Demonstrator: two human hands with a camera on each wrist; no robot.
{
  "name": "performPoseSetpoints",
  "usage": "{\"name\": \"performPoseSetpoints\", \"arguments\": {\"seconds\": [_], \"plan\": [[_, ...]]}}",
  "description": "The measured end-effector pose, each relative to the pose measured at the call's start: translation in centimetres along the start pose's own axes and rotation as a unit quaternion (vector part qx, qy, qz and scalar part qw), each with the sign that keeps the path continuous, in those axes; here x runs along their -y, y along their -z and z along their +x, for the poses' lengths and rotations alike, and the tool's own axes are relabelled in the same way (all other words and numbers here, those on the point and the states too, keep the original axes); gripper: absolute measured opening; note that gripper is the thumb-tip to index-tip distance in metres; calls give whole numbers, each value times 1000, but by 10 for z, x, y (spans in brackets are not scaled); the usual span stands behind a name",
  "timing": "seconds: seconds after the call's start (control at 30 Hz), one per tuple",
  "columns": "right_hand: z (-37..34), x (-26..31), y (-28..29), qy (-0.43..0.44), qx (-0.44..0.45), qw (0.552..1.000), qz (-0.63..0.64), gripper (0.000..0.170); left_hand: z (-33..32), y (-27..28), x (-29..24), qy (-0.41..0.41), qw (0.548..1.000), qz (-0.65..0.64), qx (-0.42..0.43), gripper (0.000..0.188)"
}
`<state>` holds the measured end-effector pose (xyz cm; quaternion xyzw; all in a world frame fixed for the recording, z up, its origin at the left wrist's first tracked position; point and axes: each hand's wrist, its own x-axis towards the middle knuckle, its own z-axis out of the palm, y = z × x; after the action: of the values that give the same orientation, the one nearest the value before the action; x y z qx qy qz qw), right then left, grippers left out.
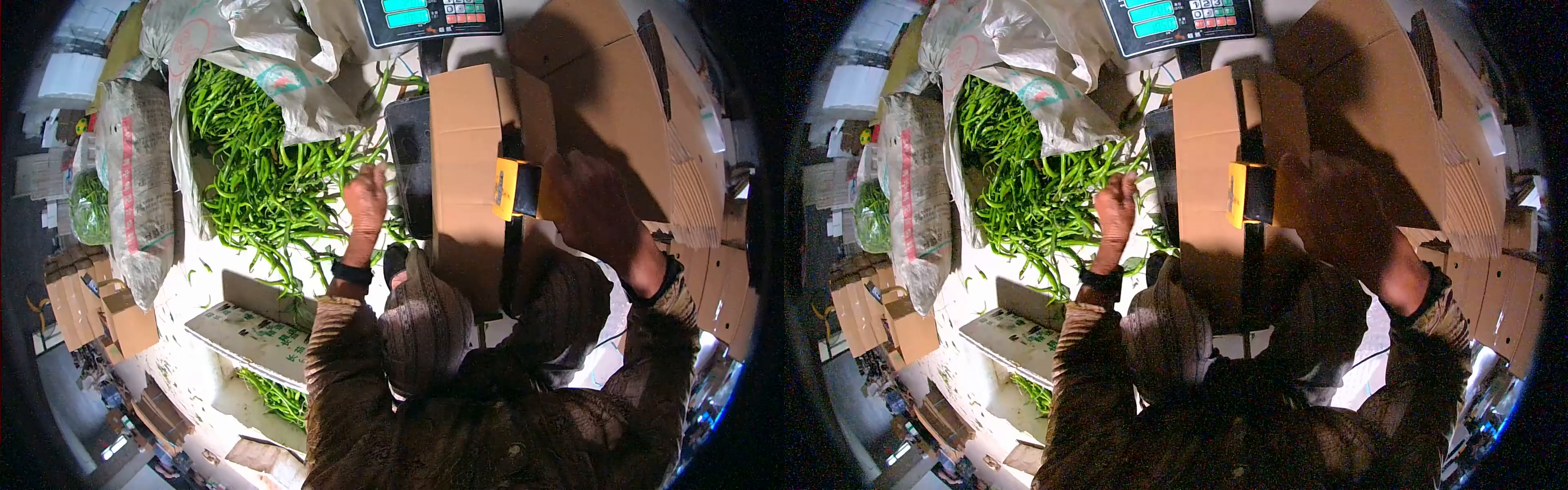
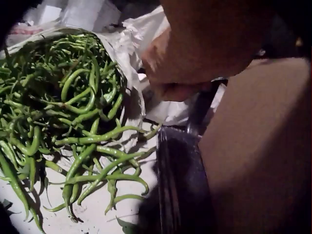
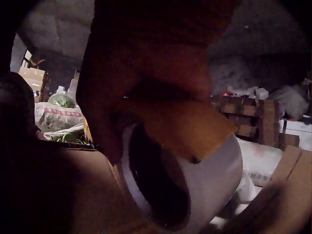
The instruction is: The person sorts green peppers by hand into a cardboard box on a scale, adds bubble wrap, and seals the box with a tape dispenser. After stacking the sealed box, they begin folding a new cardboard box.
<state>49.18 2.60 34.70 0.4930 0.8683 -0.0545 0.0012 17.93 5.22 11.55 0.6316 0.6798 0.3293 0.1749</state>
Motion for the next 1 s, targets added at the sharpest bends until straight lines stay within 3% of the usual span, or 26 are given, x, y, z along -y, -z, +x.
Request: {"name": "performPoseSetpoints", "arguments": {"seconds": [0.1, 0.13, 0.17, 0.23, 0.27, 0.33, 0.37, 0.43, 0.47, 0.5, 0.57, 0.63, 0.67, 0.73, 0.77, 0.8, 0.9, 0.97, 1.0], "plan": [[4, 4, 3, -6, 1, 1000, 18, 47, -8, -36, -12, -8, 999, 28, 20, 31], [5, 5, 3, -22, 1, 999, 25, 46, -9, -49, -20, -6, 996, 51, 66, 33], [3, 1, -2, -25, 2, 999, 25, 46, -14, -66, -23, -74, 996, 12, 50, 33], [-4, -9, -15, -19, -12, 1000, 8, 43, -20, -84, -26, -13, 994, 18, 111, 31], [-3, -9, -18, -24, -17, 1000, 9, 43, -17, -86, -25, -20, 993, 20, 112, 31], [-3, -8, -21, -20, -53, 998, 18, 41, -15, -85, -23, 132, 962, -98, 217, 30], [-2, -11, -26, -22, -59, 998, 15, 41, -14, -85, -22, 126, 964, -98, 214, 30], [-8, -15, -38, -10, -87, 996, 9, 39, -16, -87, -20, -16, 979, -66, 191, 29], [-9, -12, -32, -15, -89, 996, 9, 39, -15, -88, -18, 34, 976, -18, 216, 18], [-5, -7, -22, -16, -79, 997, 18, 41, -10, -89, -15, 28, 976, -16, 216, 18], [-5, -11, -17, -24, -76, 997, 24, 43, 8, -89, -10, -129, 988, -45, 71, 8], [-10, -16, -26, -17, -74, 995, 67, 25, 57, -55, -65, -73, 990, -120, 9, 15], [-13, -16, -27, -20, -77, 994, 69, 25, 82, -32, -98, -139, 984, -108, -14, 23], [-17, -17, -29, -25, -84, 995, 48, 54, 118, -14, -158, -242, 960, -137, -28, 39], [-17, -18, -31, -27, -89, 994, 49, 54, 131, -18, -175, -342, 935, -86, -22, 44], [-18, -20, -34, -19, -78, 995, 53, 57, 135, -24, -191, -360, 928, -80, 63, 49], [-23, -19, -31, -36, -65, 995, 61, 59, 132, -66, -209, -482, 866, 28, 131, 48], [-27, -13, -25, -62, -59, 993, 76, 58, 133, -71, -212, -508, 848, 29, 144, 44], [-28, -10, -16, -30, -115, 992, 33, 57, 133, -70, -212, -525, 837, 34, 149, 41]]}}
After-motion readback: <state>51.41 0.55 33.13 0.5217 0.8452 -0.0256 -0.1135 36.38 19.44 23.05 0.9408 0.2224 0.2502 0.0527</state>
